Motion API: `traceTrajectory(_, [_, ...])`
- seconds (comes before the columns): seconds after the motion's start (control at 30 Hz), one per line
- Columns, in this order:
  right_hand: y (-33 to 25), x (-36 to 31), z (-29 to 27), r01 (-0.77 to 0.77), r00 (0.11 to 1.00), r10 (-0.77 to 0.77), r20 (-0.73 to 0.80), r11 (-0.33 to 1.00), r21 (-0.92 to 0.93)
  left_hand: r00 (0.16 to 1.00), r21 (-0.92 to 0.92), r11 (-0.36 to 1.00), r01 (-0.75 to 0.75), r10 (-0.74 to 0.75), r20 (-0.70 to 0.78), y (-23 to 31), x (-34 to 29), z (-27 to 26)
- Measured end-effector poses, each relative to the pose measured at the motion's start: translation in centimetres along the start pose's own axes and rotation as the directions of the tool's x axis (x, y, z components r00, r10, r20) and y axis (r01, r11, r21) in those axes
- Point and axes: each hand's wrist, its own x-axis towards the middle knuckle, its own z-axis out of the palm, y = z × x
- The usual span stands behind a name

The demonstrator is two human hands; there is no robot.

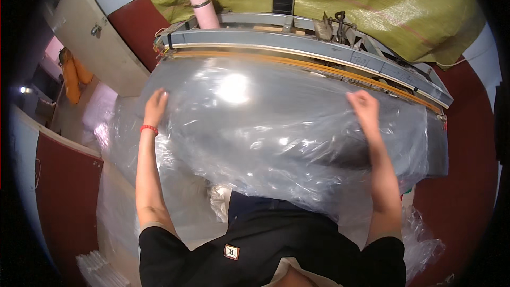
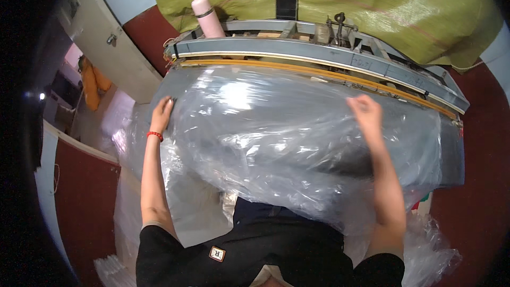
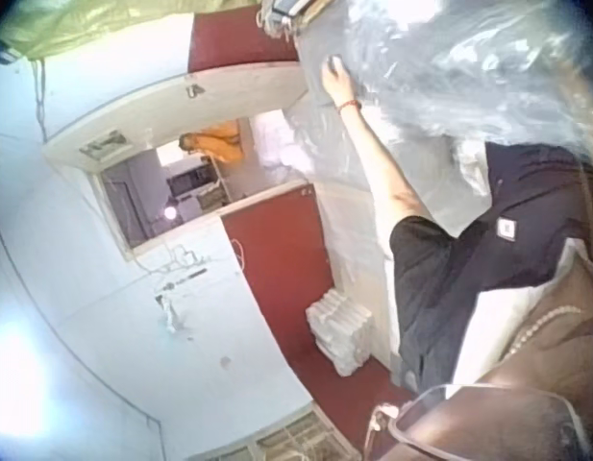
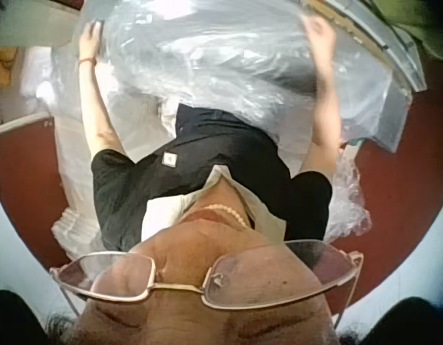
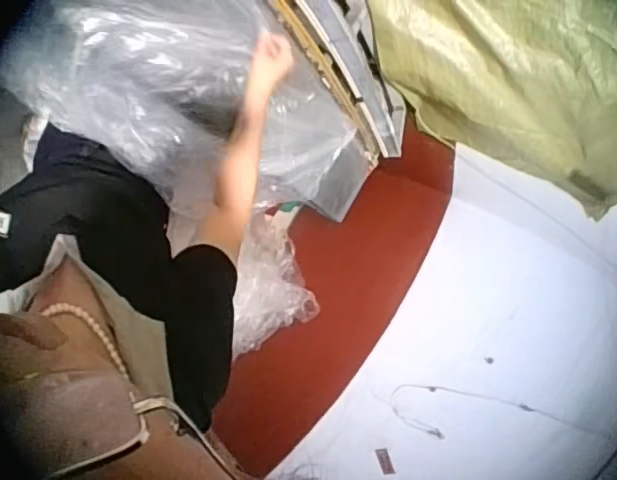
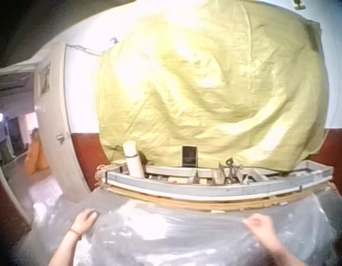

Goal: Aligning and smoothing large sheets of plastic film over an industrial machine.

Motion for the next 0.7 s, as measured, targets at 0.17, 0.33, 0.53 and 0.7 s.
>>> traceTrajectory(0.17, [7.4, -4.3, -15.1, -0.031, 0.931, -0.130, -0.342, 0.903, -0.428, 0.947, 0.314, 0.895, -0.317, 0.277, 0.165, -0.7, -8.9, 1.4])
traceTrajectory(0.33, [14.0, -8.0, -26.7, -0.300, 0.876, -0.037, -0.481, 0.740, -0.602, 0.962, -0.072, 0.970, -0.230, 0.238, 0.137, 6.1, -16.5, 4.3])
traceTrajectory(0.53, [16.1, -8.2, -28.8, -0.280, 0.874, -0.059, -0.482, 0.749, -0.601, 0.981, -0.173, 0.980, 0.095, -0.063, 0.183, 2.3, -25.4, 9.4])
traceTrajectory(0.7, [16.7, -8.4, -29.1, -0.267, 0.886, -0.067, -0.459, 0.736, -0.622, 0.711, -0.377, 0.603, 0.703, -0.581, 0.397, 0.7, -23.5, 10.2])
